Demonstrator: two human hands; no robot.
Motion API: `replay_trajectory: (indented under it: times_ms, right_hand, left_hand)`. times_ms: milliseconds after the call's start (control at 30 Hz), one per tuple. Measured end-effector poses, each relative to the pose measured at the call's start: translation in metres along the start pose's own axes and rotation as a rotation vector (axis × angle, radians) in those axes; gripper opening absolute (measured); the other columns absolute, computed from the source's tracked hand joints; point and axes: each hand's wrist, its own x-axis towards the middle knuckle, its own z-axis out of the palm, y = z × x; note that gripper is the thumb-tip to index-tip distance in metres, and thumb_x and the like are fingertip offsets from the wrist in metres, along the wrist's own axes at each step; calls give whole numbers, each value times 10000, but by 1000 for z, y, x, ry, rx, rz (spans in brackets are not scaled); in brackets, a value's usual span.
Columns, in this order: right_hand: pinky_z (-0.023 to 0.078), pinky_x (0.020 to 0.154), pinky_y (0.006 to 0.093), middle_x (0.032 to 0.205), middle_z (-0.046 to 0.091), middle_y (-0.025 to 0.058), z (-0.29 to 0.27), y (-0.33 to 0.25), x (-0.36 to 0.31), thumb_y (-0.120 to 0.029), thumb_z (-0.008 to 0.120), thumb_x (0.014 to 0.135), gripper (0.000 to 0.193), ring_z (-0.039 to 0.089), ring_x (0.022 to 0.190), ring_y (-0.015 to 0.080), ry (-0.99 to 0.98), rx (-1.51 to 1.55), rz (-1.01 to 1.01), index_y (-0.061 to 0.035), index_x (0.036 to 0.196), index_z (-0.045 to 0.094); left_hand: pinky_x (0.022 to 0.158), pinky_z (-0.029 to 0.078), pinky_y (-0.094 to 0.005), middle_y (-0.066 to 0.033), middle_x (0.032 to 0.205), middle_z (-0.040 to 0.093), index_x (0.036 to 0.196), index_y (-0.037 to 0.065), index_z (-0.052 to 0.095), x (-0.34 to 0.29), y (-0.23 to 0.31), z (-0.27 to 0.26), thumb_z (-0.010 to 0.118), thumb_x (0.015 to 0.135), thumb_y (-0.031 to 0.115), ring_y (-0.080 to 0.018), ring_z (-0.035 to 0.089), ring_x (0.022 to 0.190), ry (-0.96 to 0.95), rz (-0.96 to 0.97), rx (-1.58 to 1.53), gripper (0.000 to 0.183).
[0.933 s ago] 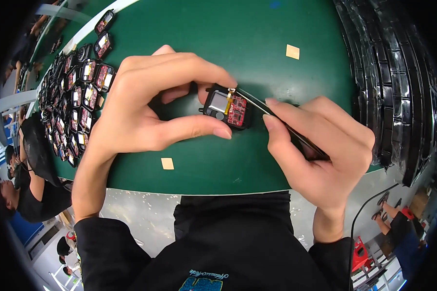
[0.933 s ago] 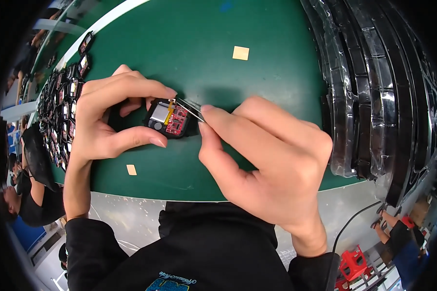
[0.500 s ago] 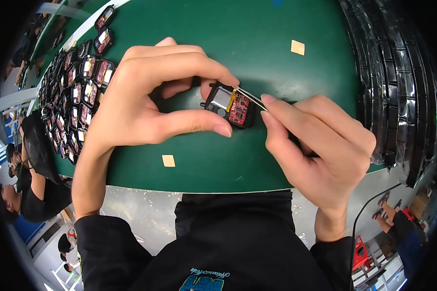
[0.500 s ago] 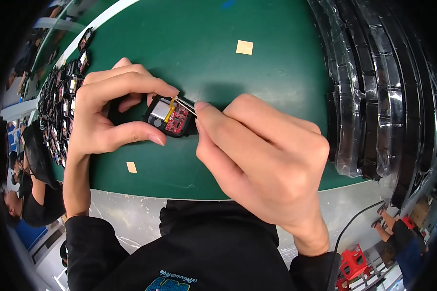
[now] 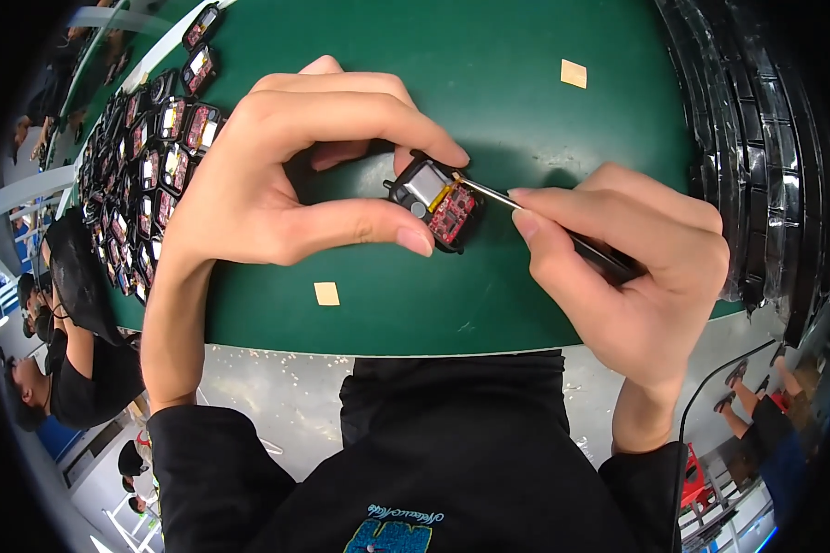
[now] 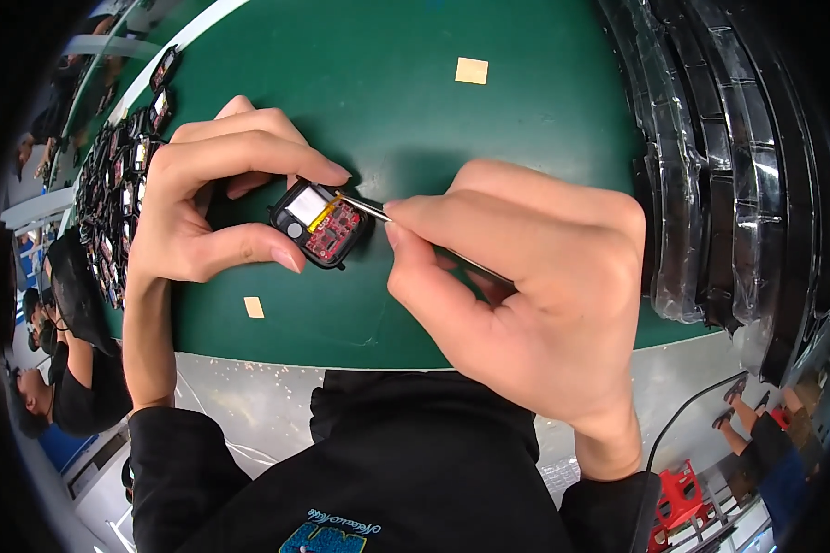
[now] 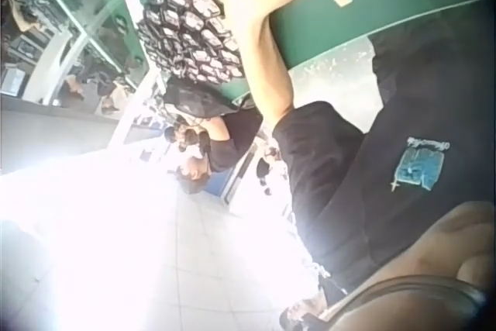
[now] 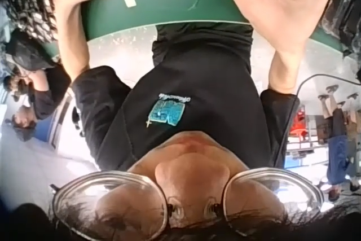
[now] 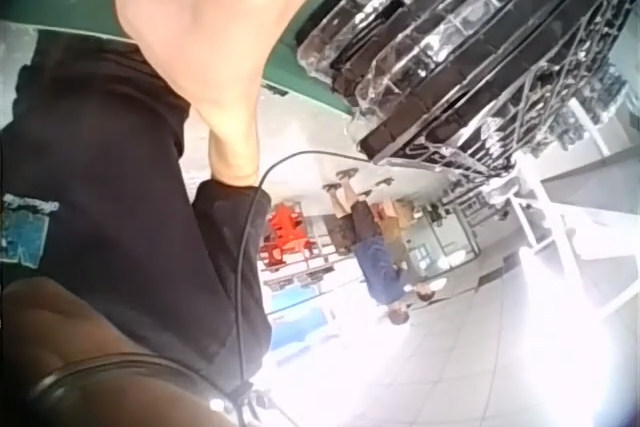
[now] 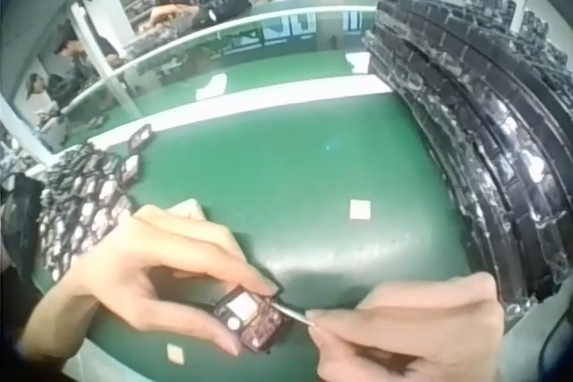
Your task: Manually assembling small electronic components (possibly smartwatches) using tweezers and placing them into trays.
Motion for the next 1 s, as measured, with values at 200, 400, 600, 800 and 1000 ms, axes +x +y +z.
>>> replay_trajectory:
  times_ms: [200, 400, 600, 800, 1000]
  right_hand:
    - [371, 536, 251, 688, 661, 39, 0, 4, 3, 109, 823, 791, 209, 552, 574, 88, -8, -13, -20, 26, 980, 859]
    - [358, 520, 252, 681, 660, 40, 0, 3, 1, 106, 829, 788, 208, 551, 559, 87, -9, -12, -34, 25, 977, 860]
    - [350, 511, 253, 669, 651, 39, 1, 4, -5, 106, 831, 786, 209, 539, 542, 91, 7, -7, -59, 21, 975, 860]
    - [335, 499, 261, 661, 637, 33, 5, 7, -4, 100, 834, 791, 201, 516, 529, 90, 36, -4, -73, 14, 972, 860]
    - [351, 483, 298, 656, 599, 46, 0, -1, 5, 76, 844, 786, 185, 504, 508, 132, 71, -4, -57, 13, 960, 836]
  left_hand:
    - [692, 316, -301, -47, 977, 786, 1151, 5, 846, 4, -3, 1, 994, 696, 492, -109, 548, 694, -9, 11, 3, 683]
    - [713, 340, -316, -61, 929, 788, 1098, -3, 850, 4, 1, 4, 988, 711, 484, -138, 632, 740, 20, 98, 63, 637]
    - [717, 332, -319, -61, 908, 779, 1090, -5, 850, 6, 3, 8, 995, 701, 463, -135, 610, 724, 39, 97, 25, 625]
    - [714, 326, -317, -43, 891, 765, 1106, 1, 851, 5, 1, 7, 1009, 682, 420, -125, 580, 709, 43, 89, 24, 616]
    - [722, 334, -309, 0, 873, 757, 1149, 55, 859, 5, 1, -3, 1046, 682, 324, -105, 556, 702, 66, 40, 8, 570]
